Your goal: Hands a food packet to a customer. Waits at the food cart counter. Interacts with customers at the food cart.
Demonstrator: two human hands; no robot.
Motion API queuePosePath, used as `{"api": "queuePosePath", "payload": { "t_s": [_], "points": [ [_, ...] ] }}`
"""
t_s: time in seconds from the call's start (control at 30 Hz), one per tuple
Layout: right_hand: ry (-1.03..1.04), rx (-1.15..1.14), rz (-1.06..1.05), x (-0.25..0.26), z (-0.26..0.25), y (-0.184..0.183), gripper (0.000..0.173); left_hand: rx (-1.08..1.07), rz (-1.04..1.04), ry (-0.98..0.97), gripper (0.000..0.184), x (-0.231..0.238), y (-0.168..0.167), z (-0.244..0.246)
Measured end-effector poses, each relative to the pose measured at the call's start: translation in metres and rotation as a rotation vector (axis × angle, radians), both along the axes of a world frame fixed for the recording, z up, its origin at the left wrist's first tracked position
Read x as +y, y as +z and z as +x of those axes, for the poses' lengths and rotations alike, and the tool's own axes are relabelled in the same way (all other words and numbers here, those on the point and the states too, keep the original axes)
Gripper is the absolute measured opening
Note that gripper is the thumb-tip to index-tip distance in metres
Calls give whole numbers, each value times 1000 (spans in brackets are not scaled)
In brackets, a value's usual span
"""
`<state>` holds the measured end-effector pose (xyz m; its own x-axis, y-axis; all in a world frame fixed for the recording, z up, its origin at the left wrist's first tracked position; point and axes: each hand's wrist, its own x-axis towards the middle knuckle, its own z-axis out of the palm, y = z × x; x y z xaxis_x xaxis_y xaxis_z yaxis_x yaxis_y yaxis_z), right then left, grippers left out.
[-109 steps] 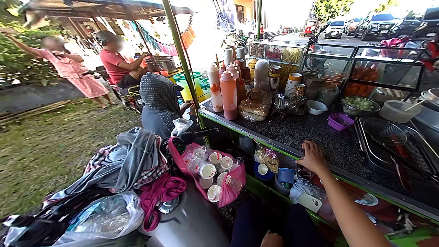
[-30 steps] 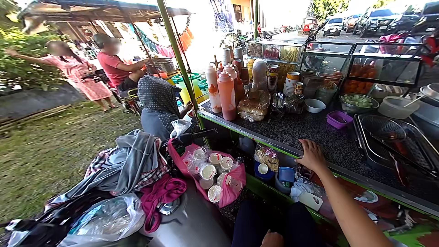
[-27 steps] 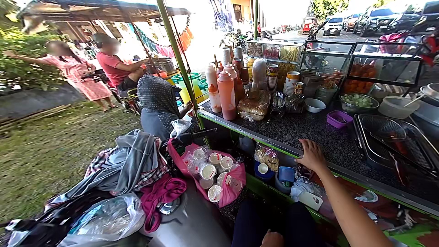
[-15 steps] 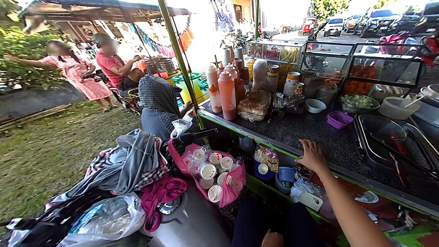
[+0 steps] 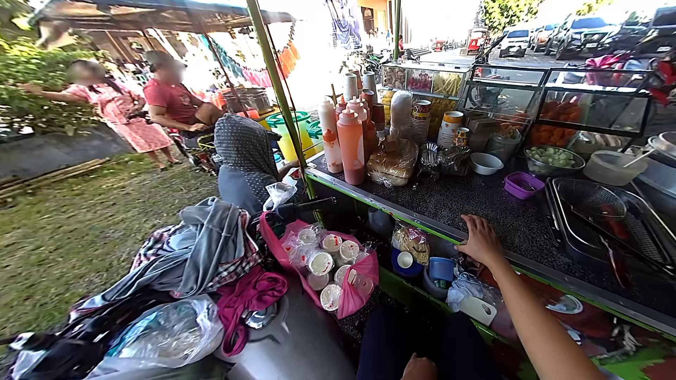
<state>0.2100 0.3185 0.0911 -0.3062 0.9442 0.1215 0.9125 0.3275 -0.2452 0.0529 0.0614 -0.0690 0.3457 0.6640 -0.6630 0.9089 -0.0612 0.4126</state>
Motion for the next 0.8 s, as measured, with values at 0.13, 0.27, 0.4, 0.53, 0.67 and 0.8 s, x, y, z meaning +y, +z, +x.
{"api": "queuePosePath", "payload": {
  "t_s": [0.13,0.27,0.4,0.53,0.67,0.8],
  "points": [
    [-4,-4,-4,1,0,0,98,0,3,4,41,0,3,0],
    [3,29,7,-1,0,1,98,-4,-4,14,41,0,18,0],
    [-2,22,2,-1,-1,1,98,-6,-5,12,41,0,18,0],
    [-5,7,5,0,0,0,98,8,-12,9,42,0,8,1],
    [-7,-2,6,0,0,-1,98,4,-8,1,41,1,12,0],
    [-3,5,6,0,0,0,97,6,0,-10,42,1,16,0]
  ]
}}
